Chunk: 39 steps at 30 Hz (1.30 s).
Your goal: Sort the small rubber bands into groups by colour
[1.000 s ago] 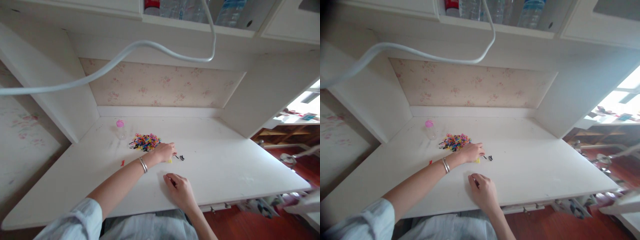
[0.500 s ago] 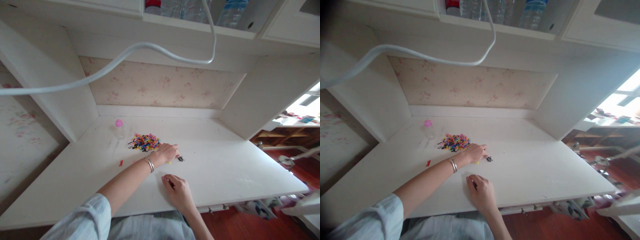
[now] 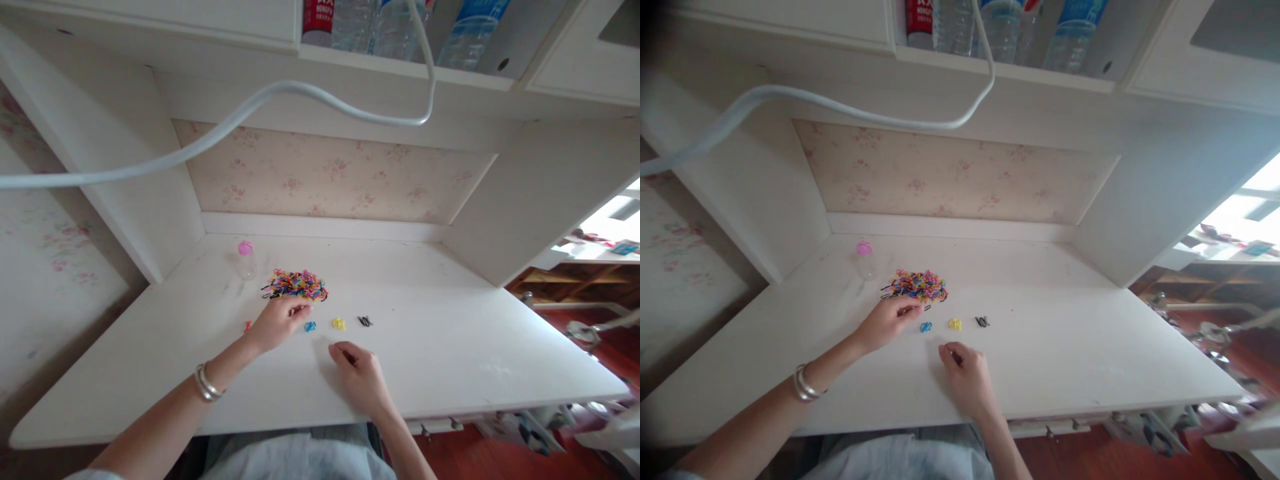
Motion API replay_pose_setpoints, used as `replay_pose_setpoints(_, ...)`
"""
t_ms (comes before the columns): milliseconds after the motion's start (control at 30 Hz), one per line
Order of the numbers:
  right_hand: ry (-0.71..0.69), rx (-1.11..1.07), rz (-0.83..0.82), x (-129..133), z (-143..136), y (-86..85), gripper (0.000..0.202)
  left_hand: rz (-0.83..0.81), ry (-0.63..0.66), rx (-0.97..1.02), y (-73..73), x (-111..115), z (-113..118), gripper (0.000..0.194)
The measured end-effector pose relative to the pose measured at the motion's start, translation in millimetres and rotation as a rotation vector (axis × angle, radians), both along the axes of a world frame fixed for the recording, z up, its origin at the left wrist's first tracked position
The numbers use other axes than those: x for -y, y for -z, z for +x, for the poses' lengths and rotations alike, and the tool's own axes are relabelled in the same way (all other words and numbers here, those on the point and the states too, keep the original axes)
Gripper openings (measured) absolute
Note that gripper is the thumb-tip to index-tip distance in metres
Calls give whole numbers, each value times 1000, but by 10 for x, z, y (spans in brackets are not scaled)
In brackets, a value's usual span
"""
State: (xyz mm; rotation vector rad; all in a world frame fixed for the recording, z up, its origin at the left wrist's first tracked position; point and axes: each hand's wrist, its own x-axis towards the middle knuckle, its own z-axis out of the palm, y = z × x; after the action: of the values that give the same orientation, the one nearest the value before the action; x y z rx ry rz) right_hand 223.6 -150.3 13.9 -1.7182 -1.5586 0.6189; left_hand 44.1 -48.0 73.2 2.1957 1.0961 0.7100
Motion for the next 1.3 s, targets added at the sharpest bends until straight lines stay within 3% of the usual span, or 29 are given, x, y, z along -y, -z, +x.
replay_pose_setpoints(100,26,47,16,-182,-9,-142,43,-145,-168,149,188,219,-515,34)
replay_pose_setpoints(200,-21,234,6,-410,-50,-310,38,-228,-319,183,438,451,-950,34)
replay_pose_setpoints(333,-44,494,-187,-713,-157,-419,34,-264,-416,175,639,650,-1278,33)
replay_pose_setpoints(467,-29,634,-295,-917,-319,-398,39,-251,-417,188,635,658,-1289,32)
replay_pose_setpoints(633,3,740,-305,-1064,-490,-303,36,-236,-310,187,599,636,-1216,27)
replay_pose_setpoints(900,35,725,-281,-1083,-492,-284,33,-239,-299,164,607,646,-1237,29)
replay_pose_setpoints(1067,62,577,-138,-849,-154,-298,37,-245,-297,159,630,641,-1241,30)
replay_pose_setpoints(1167,198,390,-13,-655,206,-208,37,-240,-289,152,645,630,-1237,30)
replay_pose_setpoints(1300,342,366,-21,-419,668,-32,39,-218,-285,149,651,625,-1220,29)
